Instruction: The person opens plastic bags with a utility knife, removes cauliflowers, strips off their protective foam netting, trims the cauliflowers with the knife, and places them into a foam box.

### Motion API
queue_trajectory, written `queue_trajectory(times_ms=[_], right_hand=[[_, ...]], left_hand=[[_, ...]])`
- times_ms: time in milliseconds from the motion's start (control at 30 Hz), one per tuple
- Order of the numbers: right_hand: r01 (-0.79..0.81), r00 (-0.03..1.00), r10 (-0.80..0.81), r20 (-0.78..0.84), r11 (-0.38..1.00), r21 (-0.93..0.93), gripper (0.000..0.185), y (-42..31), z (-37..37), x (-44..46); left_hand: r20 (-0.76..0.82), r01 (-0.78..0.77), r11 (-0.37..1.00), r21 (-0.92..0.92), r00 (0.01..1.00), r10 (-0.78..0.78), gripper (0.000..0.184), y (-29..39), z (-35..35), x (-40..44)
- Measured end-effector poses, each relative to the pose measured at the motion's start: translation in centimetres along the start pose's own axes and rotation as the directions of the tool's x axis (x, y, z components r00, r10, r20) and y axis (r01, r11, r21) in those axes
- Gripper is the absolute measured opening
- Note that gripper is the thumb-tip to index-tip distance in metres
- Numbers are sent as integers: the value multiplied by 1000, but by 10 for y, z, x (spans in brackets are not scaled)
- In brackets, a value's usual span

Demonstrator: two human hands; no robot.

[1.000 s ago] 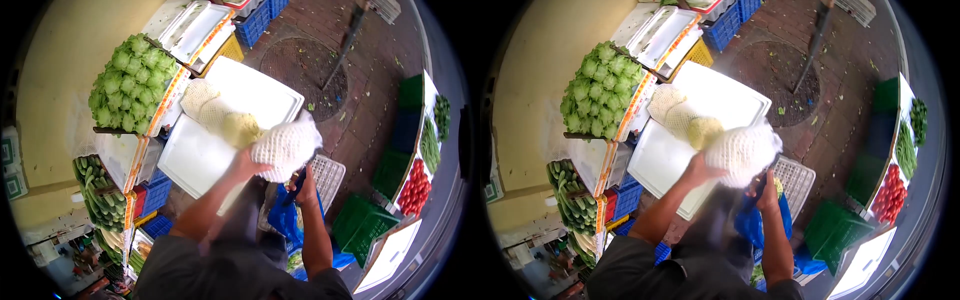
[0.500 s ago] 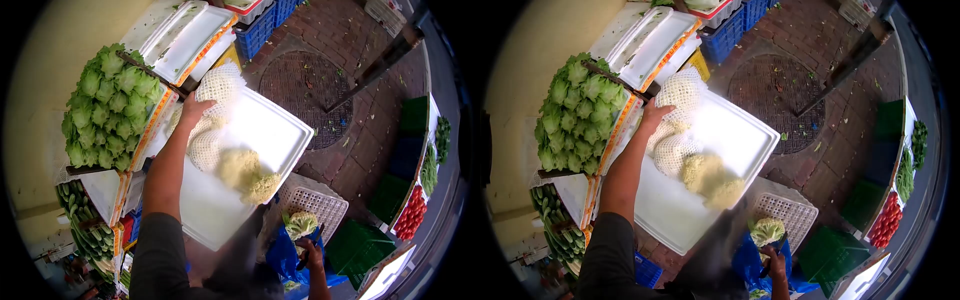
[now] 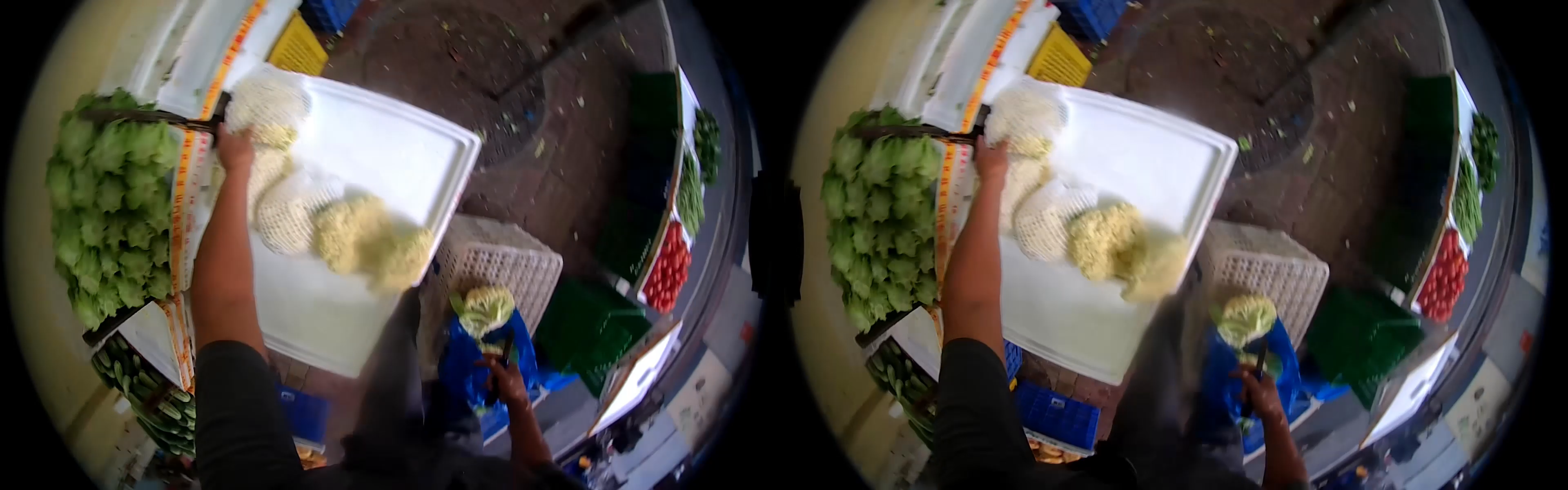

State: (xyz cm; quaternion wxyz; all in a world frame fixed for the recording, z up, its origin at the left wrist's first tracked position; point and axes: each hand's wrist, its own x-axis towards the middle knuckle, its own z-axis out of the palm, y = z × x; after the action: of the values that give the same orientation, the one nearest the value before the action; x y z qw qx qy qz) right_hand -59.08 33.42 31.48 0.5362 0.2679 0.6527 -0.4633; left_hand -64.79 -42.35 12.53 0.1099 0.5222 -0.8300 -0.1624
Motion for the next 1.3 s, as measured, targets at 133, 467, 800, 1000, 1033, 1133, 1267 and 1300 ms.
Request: queue_trajectory(times_ms=[133,467,800,1000,1033,1133,1267,1300], right_hand=[[61,978,-43,-202,995,85,36,4,-10,-13],[82,914,-8,-405,983,165,23,75,-73,5],[116,918,17,-397,944,309,29,65,-40,135],[272,920,-53,-388,800,535,27,78,-50,121],[257,931,-26,-363,754,605,36,62,-55,98],[284,938,-93,-334,757,588,48,44,-69,51],[332,932,-163,-324,743,582,57,18,-81,-27],[376,913,-189,-361,734,565,53,16,-81,-45]], left_hand=[[176,72,936,-344,984,-11,74,59,-46,-82],[818,311,772,-554,378,435,29,180,-46,-495],[925,-242,934,-263,213,316,87,218,86,-575],[851,-144,921,-361,352,389,76,225,65,-581],[845,-122,914,-388,349,405,73,235,52,-580],[816,-14,888,-459,388,428,56,273,4,-584],[808,94,841,-533,353,473,57,319,-48,-585],[778,80,818,-570,371,506,54,325,-53,-587]])
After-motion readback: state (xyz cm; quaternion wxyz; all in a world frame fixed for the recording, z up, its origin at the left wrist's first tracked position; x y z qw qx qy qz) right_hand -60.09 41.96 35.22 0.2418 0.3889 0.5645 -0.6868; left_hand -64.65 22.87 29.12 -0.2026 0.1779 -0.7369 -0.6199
